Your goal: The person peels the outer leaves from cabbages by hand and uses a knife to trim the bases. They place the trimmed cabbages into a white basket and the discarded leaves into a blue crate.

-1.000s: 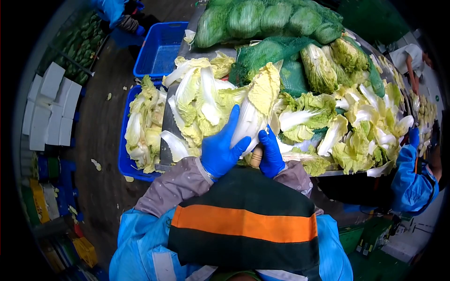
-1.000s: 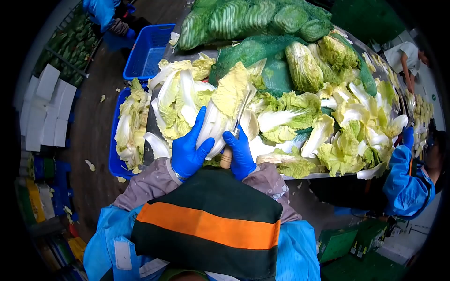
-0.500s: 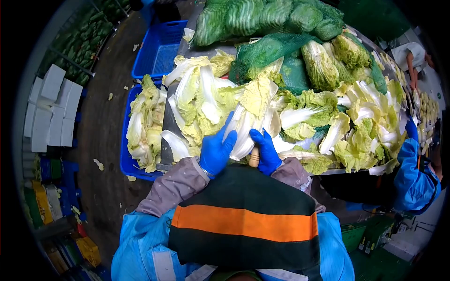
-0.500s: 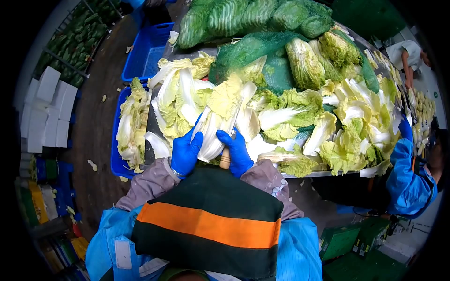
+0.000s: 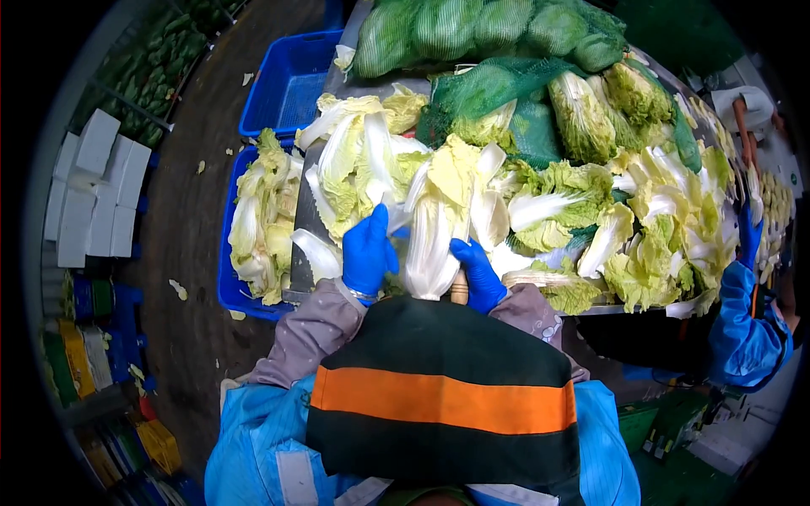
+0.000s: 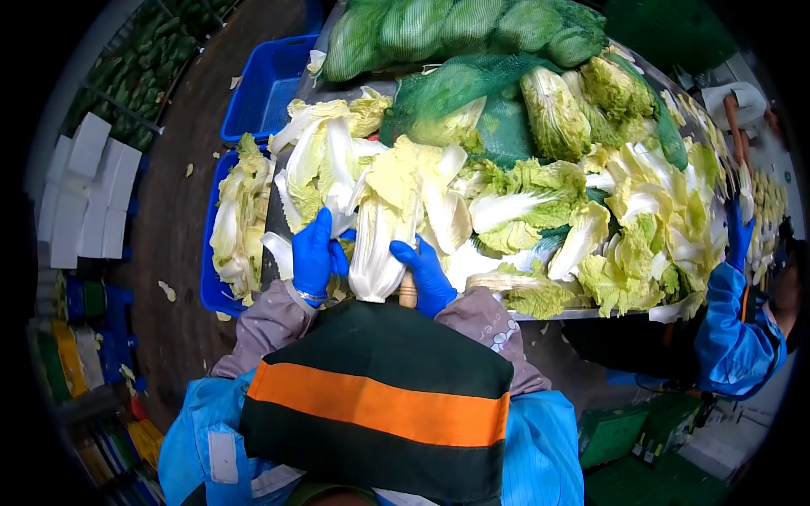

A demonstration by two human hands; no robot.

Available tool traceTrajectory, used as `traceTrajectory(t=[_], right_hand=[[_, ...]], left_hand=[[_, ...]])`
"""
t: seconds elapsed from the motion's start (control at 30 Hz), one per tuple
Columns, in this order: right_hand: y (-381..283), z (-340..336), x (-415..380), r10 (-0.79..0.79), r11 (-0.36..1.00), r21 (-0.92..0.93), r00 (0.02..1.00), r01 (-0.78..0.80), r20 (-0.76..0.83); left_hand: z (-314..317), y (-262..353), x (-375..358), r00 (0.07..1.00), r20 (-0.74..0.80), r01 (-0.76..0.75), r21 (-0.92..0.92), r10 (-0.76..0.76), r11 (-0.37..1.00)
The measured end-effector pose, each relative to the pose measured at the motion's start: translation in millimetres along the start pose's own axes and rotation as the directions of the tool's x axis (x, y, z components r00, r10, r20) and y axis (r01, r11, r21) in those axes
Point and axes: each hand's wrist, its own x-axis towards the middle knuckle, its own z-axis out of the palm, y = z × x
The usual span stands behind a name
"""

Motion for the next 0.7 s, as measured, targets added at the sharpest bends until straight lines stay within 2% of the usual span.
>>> traceTrajectory(t=[0.03, 0.07, 0.1, 0.13, 0.17, 0.23, 0.3, 0.33, 0.37, 0.43, 0.47, 0.5, 0.57, 0.6, 0.63, 0.7], right_hand=[[-2.3, 1.4, 0.6, 0.012, 0.999, -0.04, 1.0, -0.012, -0.003], [-6.4, 3.4, 0.3, 0.023, 0.997, -0.08, 1.0, -0.023, -0.005], [-8.3, 4.9, 0.3, 0.031, 0.992, -0.119, 1.0, -0.031, -0.008], [-4.9, 1.2, 2.2, -0.051, 0.956, -0.29, 0.999, 0.05, 0.006], [-2.2, -0.7, 3.6, -0.076, 0.922, -0.374, 0.995, 0.097, 0.069], [-4.4, 5.0, 1.6, -0.097, 0.865, -0.48, 0.988, 0.145, 0.124], [-8.0, 7.3, 2.6, -0.154, 0.763, -0.604, 0.972, 0.23, 0.176], [-9.2, 8.2, 2.6, -0.182, 0.705, -0.656, 0.962, 0.271, 0.201], [-11.1, 10.8, 0.7, -0.177, 0.71, -0.66, 0.969, 0.246, 0.171], [-16.2, 16.4, -2.4, -0.157, 0.715, -0.672, 0.981, 0.193, 0.114], [-16.3, 14.2, -0.4, -0.175, 0.713, -0.667, 0.976, 0.217, 0.131], [-15.5, 10.3, 2.2, -0.192, 0.711, -0.661, 0.97, 0.241, 0.147], [-15.9, 6.0, 0.8, -0.21, 0.724, -0.644, 0.968, 0.25, 0.14], [-17.4, 4.9, -1.4, -0.209, 0.737, -0.633, 0.971, 0.236, 0.119], [-18.8, 4.9, -1.7, -0.207, 0.749, -0.623, 0.973, 0.224, 0.101], [-13.1, 0.1, 7.3, -0.291, 0.805, -0.527, 0.955, 0.271, 0.046]], left_hand=[[0.0, 8.1, 5.3, 0.998, -0.027, -0.045, 0.094, 0.048, 0.995], [0.8, 25.5, 11.3, 0.992, -0.067, -0.114, -0.059, 0.11, 0.992], [-6.6, 41.9, 20.0, 0.992, -0.083, -0.111, -0.135, 0.1, 0.985], [-20.6, 46.9, 34.2, 0.998, -0.041, -0.064, -0.26, 0.055, 0.963], [-29.9, 50.9, 45.9, 0.995, -0.084, -0.088, -0.358, 0.062, 0.93], [-51.1, 52.7, 62.2, 0.999, -0.031, -0.005, -0.595, -0.017, 0.804], [-58.1, 53.7, 64.8, 0.991, -0.127, -0.052, -0.606, -0.031, 0.794], [-63.1, 51.7, 65.1, 0.994, -0.112, -0.055, -0.615, -0.018, 0.786], [-66.6, 47.4, 65.1, 0.995, -0.095, -0.077, -0.607, 0.024, 0.791], [-52.7, 50.3, 55.8, 0.986, -0.166, -0.087, -0.552, -0.008, 0.829], [-59.7, 44.7, 55.9, 0.991, -0.134, -0.097, -0.542, 0.028, 0.835], [-63.6, 49.7, 58.0, 0.96, -0.259, -0.227, -0.503, 0.106, 0.834], [-71.5, 65.0, 68.6, 0.837, -0.483, -0.463, -0.377, 0.257, 0.802], [-90.0, 72.1, 71.9, 0.917, -0.317, -0.393, -0.617, 0.242, 0.681], [-96.8, 73.1, 72.1, 0.946, -0.228, -0.324, -0.691, 0.231, 0.646], [-75.7, 62.3, 69.9, 0.953, -0.174, -0.295, -0.361, 0.248, 0.885]])
